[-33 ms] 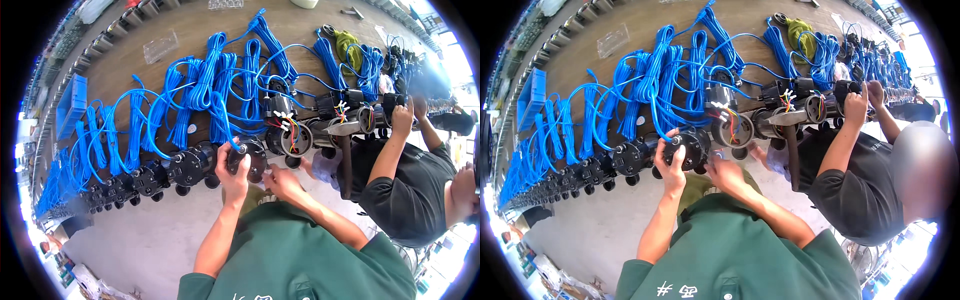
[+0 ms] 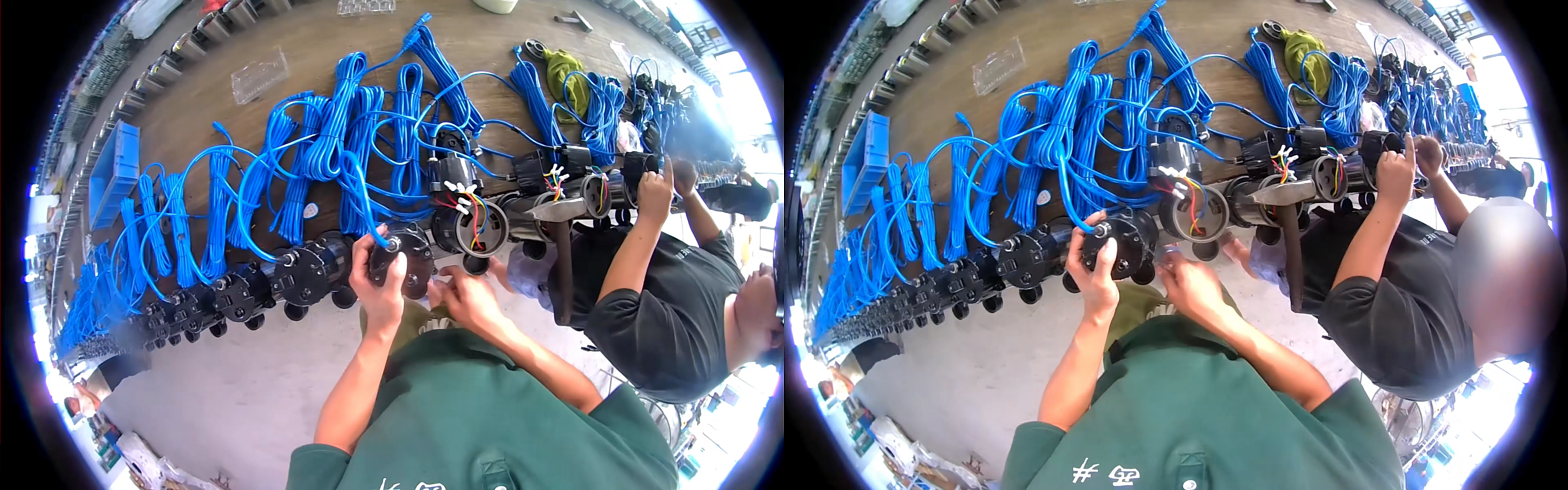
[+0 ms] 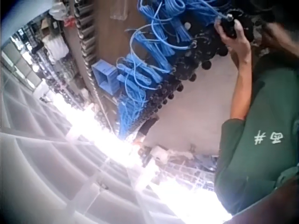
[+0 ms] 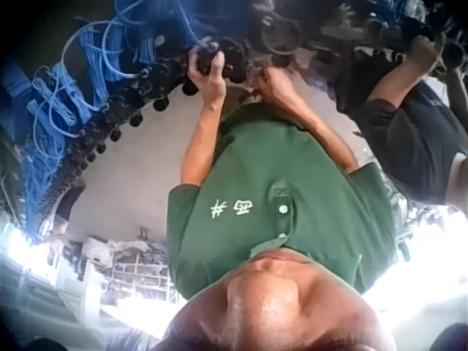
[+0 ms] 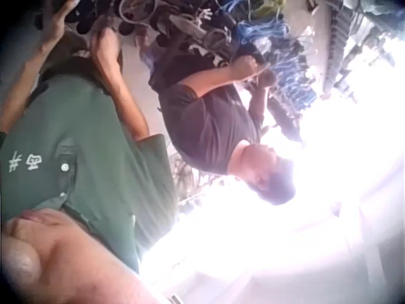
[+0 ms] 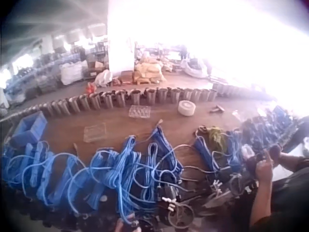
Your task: The person assembles water pumps by fitting components together and tapping them into place with a hammer.
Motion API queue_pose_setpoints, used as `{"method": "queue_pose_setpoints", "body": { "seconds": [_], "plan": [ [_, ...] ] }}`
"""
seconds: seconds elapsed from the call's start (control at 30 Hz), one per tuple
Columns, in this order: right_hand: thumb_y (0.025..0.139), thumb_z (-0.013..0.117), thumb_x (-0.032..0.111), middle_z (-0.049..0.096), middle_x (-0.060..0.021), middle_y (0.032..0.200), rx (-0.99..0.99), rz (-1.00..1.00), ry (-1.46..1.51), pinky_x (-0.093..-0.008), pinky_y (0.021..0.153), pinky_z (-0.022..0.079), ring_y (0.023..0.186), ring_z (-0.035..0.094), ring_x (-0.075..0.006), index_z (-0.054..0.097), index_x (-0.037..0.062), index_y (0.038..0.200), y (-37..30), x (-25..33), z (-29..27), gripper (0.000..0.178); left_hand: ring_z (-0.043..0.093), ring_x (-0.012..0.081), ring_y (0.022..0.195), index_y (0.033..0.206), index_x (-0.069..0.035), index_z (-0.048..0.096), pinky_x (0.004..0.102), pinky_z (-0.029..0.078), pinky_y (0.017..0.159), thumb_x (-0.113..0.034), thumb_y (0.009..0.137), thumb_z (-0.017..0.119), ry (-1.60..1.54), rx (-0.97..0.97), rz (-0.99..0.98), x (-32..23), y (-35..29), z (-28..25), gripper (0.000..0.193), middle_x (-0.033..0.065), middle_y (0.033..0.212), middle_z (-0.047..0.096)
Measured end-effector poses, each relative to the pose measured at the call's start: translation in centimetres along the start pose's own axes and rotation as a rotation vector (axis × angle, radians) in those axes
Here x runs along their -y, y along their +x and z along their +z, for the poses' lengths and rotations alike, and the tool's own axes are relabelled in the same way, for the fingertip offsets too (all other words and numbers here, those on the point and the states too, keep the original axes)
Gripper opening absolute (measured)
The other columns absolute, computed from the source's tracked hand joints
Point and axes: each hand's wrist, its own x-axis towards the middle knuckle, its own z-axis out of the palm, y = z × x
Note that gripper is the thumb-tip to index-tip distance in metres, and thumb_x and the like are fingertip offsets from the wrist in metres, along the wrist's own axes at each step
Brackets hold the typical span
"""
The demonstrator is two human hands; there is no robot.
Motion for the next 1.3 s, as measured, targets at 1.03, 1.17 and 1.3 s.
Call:
{"method": "queue_pose_setpoints", "body": {
  "seconds": [1.03, 1.17, 1.3],
  "plan": [
    [0.102, 0.063, 0.018, 0.054, 0.0041, 0.072, -0.118, 0.2, 0.389, -0.0262, 0.055, 0.04, 0.062, 0.048, -0.006, 0.061, 0.0036, 0.094, -6.1, 3.0, -12.2, 0.017, 0.061, 0.0208, 0.118, 0.129, 0.005, 0.066, 0.0359, 0.045, 0.107, -0.018, 0.086, 0.071, 0.063, 0.078, -0.012, -1.4, 1.1, -0.2, 0.05, 0.0125, 0.128, 0.066],
    [0.105, 0.062, 0.026, 0.053, 0.005, 0.072, 0.131, 0.304, 0.479, -0.0237, 0.051, 0.038, 0.059, 0.047, -0.004, 0.054, 0.0075, 0.092, -5.4, 4.4, -10.7, 0.024, 0.061, 0.0206, 0.118, 0.127, 0.006, 0.067, 0.0357, 0.044, 0.107, -0.018, 0.086, 0.071, 0.083, 0.077, 0.006, -1.4, 1.0, -0.3, 0.048, 0.012, 0.127, 0.066],
    [0.106, 0.059, 0.027, 0.052, 0.0051, 0.071, 0.088, 0.255, 0.472, -0.0238, 0.053, 0.038, 0.061, 0.047, -0.0037, 0.056, 0.0058, 0.096, -5.6, 6.1, -11.0, 0.024, 0.06, 0.0171, 0.113, 0.126, 0.006, 0.067, 0.0327, 0.046, 0.103, -0.017, 0.086, 0.071, 0.048, 0.067, -0.001, -1.4, 1.0, -0.1, 0.046, 0.0087, 0.123, 0.065]
  ]
}}
